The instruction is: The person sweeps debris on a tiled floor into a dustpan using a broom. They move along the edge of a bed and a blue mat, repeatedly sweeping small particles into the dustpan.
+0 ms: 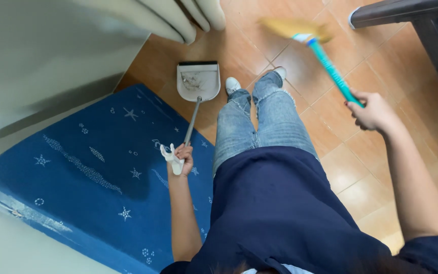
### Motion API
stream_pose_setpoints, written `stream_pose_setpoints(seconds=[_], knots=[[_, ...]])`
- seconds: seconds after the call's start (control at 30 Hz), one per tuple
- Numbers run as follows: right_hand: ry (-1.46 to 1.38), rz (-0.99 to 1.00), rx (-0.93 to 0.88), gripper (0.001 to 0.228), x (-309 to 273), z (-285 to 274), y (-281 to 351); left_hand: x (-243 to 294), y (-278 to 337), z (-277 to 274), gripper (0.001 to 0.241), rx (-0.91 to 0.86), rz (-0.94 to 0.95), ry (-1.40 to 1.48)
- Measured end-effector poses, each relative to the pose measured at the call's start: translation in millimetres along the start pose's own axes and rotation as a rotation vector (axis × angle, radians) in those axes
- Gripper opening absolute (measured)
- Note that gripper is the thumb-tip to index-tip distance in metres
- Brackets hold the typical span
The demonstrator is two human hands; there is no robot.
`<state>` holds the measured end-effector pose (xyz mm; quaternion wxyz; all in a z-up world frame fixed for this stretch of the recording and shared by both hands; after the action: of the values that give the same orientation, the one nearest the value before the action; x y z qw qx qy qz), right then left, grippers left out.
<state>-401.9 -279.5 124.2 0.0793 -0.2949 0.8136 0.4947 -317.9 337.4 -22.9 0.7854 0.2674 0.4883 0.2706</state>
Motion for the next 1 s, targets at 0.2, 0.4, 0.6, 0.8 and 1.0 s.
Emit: stream_pose_setpoints(seconds=[0.2, 0.4, 0.6, 0.8, 1.0], knots=[[-0.152, -0.056, -0.316, 0.055, -102.4, 38.7, 27.7, -5.6, 24.1, -15.5, 0.020, 0.035, 0.056, 0.034], [-0.029, -0.867, -0.384, 0.052, -162.1, 167.6, -56.9, 9.0, 31.1, -57.8, 0.014, -0.054, -0.018, 0.097], [-0.511, -0.267, -0.587, 0.041, -214.0, 292.2, -172.4, -4.5, 30.4, -59.8, 0.025, -0.028, 0.022, 0.166], [-0.782, -0.007, -0.399, 0.022, -182.2, 337.9, -296.2, -8.9, 41.3, -64.2, 0.029, -0.057, -0.079, 0.185], [-1.483, 0.083, -0.352, 0.008, -93.2, 275.2, -397.3, -38.9, 41.6, -25.4, 0.035, -0.005, -0.036, 0.184]])
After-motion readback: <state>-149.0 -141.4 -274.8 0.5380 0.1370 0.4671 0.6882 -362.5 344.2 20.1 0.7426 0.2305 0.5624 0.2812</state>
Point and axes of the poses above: each hand's wrist, its own y-axis away from the middle knuckle, its own z-axis out of the palm, x = y × z, the point moved 4 cm from there along -y, towards the middle knuckle, and after that the axes turned 14 degrees about -z, right-handed, at the moved point
